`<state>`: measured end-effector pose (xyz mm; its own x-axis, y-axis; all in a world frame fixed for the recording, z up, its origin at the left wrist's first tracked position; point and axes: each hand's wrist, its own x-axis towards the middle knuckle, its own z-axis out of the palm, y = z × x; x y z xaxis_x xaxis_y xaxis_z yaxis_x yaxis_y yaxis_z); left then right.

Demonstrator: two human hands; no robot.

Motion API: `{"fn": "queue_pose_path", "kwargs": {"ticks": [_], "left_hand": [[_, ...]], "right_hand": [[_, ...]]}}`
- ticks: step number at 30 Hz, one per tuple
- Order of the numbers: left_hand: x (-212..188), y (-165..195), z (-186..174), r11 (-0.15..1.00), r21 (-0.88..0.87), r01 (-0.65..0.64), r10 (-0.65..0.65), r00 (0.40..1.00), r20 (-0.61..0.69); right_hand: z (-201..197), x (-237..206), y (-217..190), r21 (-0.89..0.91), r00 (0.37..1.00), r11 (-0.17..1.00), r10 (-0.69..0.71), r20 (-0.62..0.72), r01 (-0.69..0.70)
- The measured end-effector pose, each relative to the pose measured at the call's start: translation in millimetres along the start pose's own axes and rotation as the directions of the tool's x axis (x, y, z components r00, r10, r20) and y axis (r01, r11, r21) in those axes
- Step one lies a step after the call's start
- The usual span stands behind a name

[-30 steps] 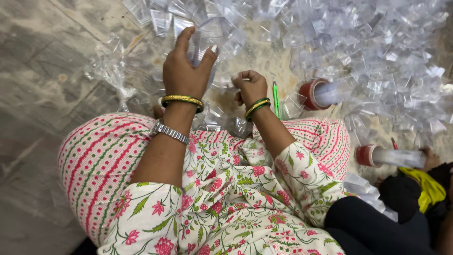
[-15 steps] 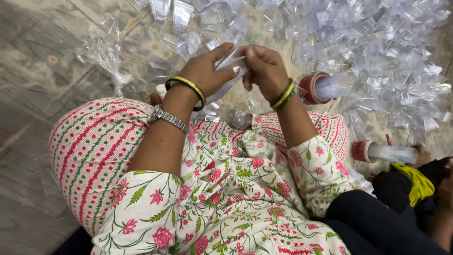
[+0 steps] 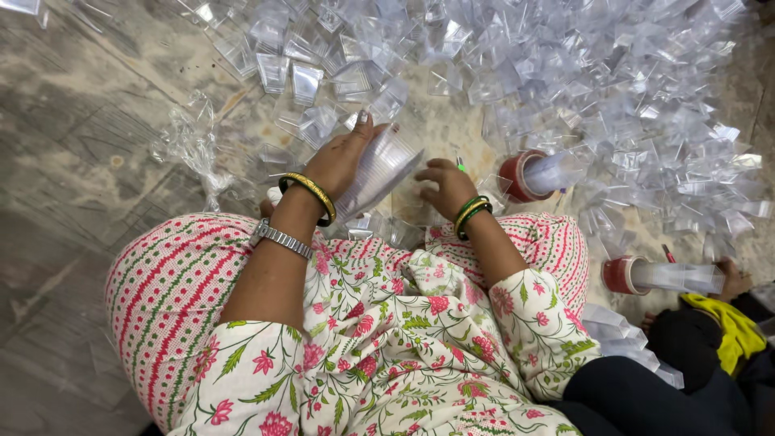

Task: The person sits on the floor among scattered clear plastic cups, stacking cups one at a time into piles and marking a tally with a green pen. They gather cups from the floor, form stacks, and set completed stacks aside.

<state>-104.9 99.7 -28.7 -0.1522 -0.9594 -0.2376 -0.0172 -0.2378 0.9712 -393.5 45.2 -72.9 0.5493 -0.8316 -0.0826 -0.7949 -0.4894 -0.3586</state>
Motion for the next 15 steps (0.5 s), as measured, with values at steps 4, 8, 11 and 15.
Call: {"fn": "queue_pose_path", "kwargs": {"ticks": [4,8,11,15], "left_hand": [[0,6,-2,0.981,0.13,0.141,-0.138,0.99,-0.031],[-2,9,-5,0.98,0.158,0.119,-0.119,0.993,-0.01],[-2,7,-5,0.984,0.173,0.031,-0.034,0.999,0.012],[1,7,-3,0.998,0.054,-0.036,0.038,0.999,-0.037]], "right_hand": [[0,-4,-12,0.073,0.989,0.997,0.019,0.145,-0.029],[4,1,-18,0.081,0.963,0.966,0.236,0.126,-0.247],[-1,3,-13,0.08,0.936,0.933,0.351,-0.002,-0.35],[-11,-6,-4,0.085,0.991,0.987,-0.135,0.008,0.134]]}}
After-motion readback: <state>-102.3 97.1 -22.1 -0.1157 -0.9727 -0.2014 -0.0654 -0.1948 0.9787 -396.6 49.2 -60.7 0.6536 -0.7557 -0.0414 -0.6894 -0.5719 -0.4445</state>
